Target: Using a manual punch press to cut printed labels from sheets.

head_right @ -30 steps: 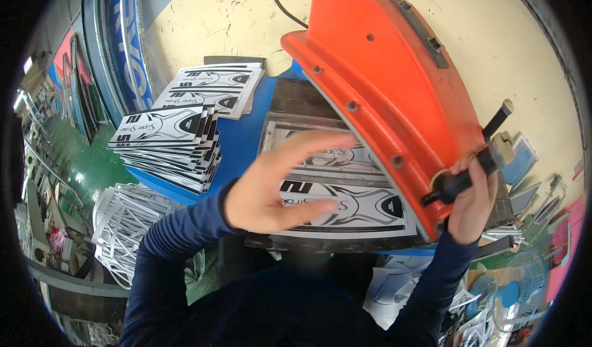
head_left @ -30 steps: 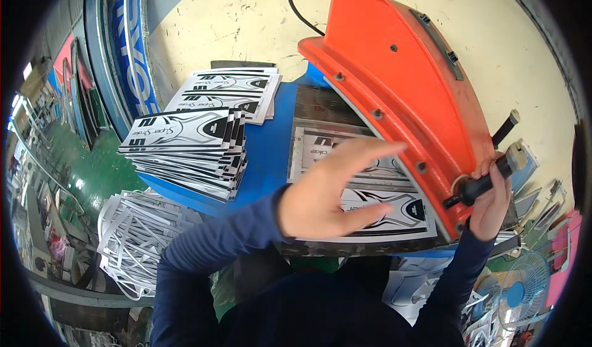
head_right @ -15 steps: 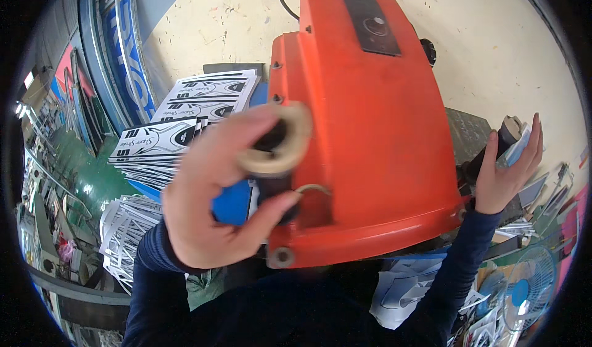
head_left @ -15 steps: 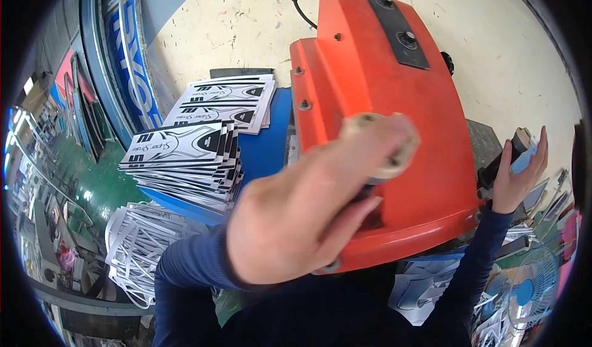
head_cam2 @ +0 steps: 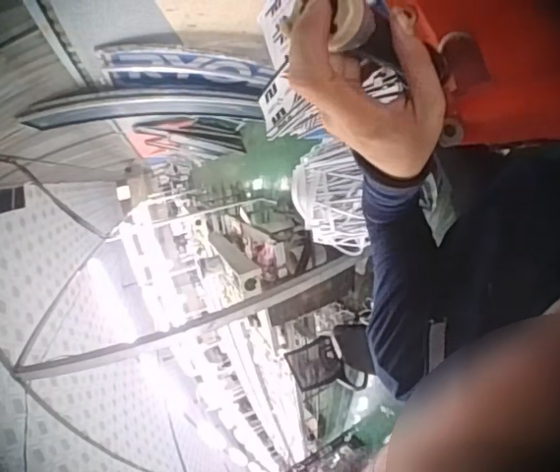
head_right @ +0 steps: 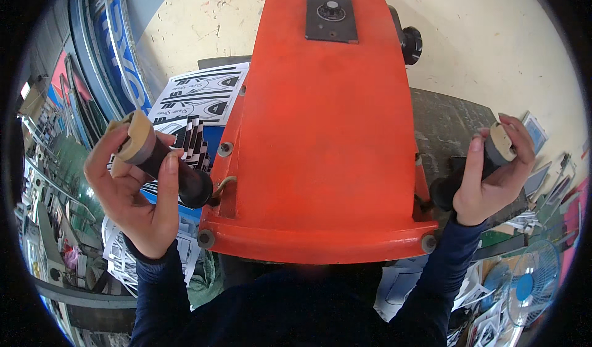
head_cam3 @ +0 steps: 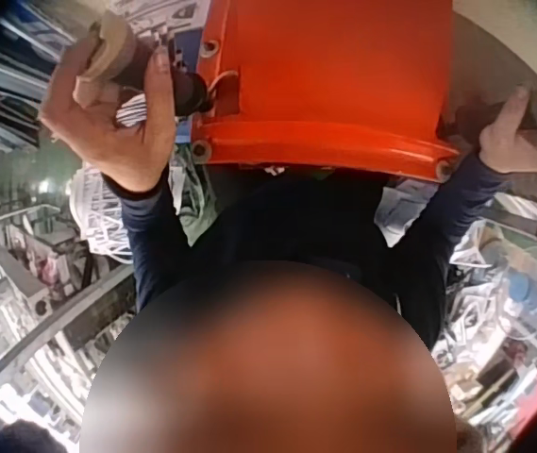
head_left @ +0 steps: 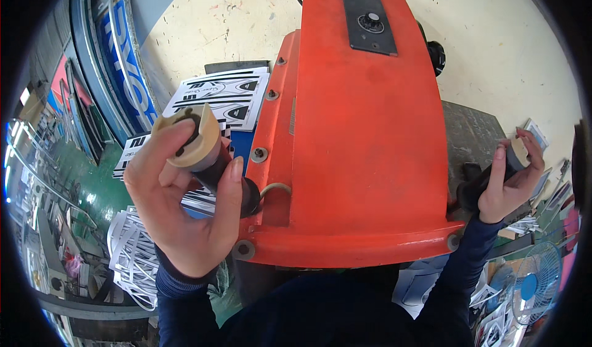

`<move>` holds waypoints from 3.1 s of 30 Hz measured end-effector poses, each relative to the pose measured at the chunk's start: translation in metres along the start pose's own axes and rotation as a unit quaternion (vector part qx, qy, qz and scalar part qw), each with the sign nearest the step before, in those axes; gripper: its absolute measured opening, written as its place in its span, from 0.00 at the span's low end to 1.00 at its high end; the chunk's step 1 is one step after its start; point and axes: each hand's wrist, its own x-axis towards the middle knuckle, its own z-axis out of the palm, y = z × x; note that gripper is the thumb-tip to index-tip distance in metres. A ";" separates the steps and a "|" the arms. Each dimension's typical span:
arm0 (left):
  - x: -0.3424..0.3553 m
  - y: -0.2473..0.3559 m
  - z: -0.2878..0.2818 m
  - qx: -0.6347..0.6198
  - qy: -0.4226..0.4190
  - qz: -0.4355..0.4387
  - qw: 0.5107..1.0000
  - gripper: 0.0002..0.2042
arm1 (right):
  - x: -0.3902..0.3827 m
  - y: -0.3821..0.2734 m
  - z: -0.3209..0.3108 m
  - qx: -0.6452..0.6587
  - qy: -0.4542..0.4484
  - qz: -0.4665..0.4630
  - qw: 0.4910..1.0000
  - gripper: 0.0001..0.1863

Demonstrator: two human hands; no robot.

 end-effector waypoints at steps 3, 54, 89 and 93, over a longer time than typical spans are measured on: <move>-0.005 -0.005 -0.002 -0.013 -0.008 -0.005 1.000 0.31 | -0.006 -0.003 0.002 0.003 -0.009 0.010 1.000 0.20; -0.078 -0.073 0.038 -0.049 -0.328 -0.101 0.938 0.47 | 0.011 0.141 -0.079 0.220 0.029 0.409 0.885 0.13; -0.098 -0.054 0.012 -0.064 -0.323 -0.110 0.938 0.29 | -0.086 -0.077 0.036 0.064 -0.544 -0.011 0.836 0.25; -0.099 -0.052 0.011 -0.055 -0.321 -0.116 0.938 0.31 | -0.086 -0.071 0.042 0.045 -0.541 -0.129 0.830 0.25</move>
